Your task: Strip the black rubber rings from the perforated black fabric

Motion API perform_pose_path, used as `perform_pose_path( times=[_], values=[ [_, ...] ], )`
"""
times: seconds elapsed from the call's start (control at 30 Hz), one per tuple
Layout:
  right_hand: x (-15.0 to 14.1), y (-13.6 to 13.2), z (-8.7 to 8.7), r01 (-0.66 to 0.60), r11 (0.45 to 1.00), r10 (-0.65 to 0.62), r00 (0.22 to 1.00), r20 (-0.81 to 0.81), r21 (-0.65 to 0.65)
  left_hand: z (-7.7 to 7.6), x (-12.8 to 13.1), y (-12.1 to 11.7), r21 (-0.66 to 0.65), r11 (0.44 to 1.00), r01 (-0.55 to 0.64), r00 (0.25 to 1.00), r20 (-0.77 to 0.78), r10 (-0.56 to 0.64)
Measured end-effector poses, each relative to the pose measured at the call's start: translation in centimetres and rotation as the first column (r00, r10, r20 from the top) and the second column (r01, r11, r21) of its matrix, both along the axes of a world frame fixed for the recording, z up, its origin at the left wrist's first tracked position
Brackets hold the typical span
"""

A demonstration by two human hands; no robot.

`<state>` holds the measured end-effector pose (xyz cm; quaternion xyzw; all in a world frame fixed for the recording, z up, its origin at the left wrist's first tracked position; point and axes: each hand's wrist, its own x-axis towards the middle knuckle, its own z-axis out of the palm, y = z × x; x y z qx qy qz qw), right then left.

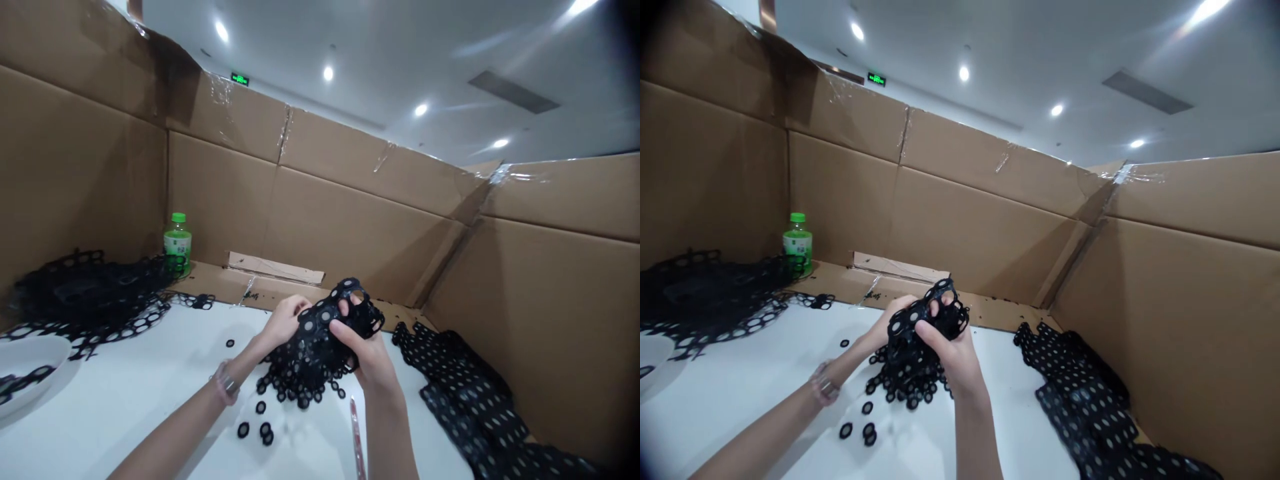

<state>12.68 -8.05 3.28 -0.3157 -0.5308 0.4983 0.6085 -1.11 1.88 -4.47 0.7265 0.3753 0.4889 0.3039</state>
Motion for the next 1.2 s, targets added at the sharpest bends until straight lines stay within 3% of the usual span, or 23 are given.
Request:
perform_pose_path(
  times=[0.1,0.17,0.23,0.3,0.4,0.5,0.67,0.8,0.9,1.0,1.1,1.2],
  values=[
    [0.2,0.8,-1.6,0.103,0.993,-0.112,0.979,0.170,0.057,0.9,-1.4,-1.5,0.097,0.989,-0.108,0.978,0.188,0.088],
    [0.0,1.5,-3.6,0.151,0.983,-0.173,0.948,0.266,0.102,0.4,-2.4,-3.1,0.170,0.980,-0.105,0.974,0.217,0.066],
    [-0.5,1.9,-6.0,0.136,0.982,-0.172,0.928,0.331,0.131,-0.8,-3.2,-4.8,0.194,0.981,0.003,0.995,0.097,-0.022],
    [-1.2,1.9,-8.4,0.093,0.985,-0.139,0.924,0.357,0.144,-2.3,-3.6,-6.1,0.139,0.986,0.088,0.996,-0.017,-0.086],
    [-2.2,1.1,-11.2,0.131,0.983,-0.166,0.936,0.311,0.130,-4.4,-3.8,-7.3,0.061,0.993,0.104,0.993,-0.068,-0.100],
    [-2.8,0.1,-12.9,0.215,0.975,-0.223,0.946,0.237,0.059,-5.7,-3.6,-7.6,0.053,0.996,0.067,0.997,-0.029,-0.066],
    [-3.3,-0.6,-14.2,0.164,0.975,-0.168,0.986,-0.018,-0.148,-7.2,-3.4,-5.9,-0.162,0.987,-0.023,0.978,0.199,0.055],
    [-3.2,-1.0,-14.5,0.187,0.927,-0.278,0.924,-0.262,-0.324,-8.2,-4.8,-3.8,-0.147,0.978,-0.148,0.958,0.224,0.178],
    [-3.2,-1.7,-14.2,0.113,0.934,-0.203,0.949,-0.242,-0.340,-8.8,-5.0,-3.1,-0.094,0.984,-0.153,0.976,0.140,0.165],
    [-3.2,-2.2,-13.8,0.022,0.946,-0.108,0.962,-0.249,-0.323,-9.2,-3.7,-3.2,-0.022,0.997,-0.074,0.997,0.032,0.074],
    [-3.0,-2.4,-13.7,0.024,0.949,-0.107,0.962,-0.251,-0.314,-9.2,-2.6,-3.9,0.025,0.999,-0.020,0.999,-0.028,0.021],
    [-2.9,-2.2,-13.7,0.026,0.959,-0.089,0.973,-0.215,-0.282,-8.4,-2.8,-5.1,0.091,0.994,-0.058,0.998,-0.005,0.058]
  ],
)
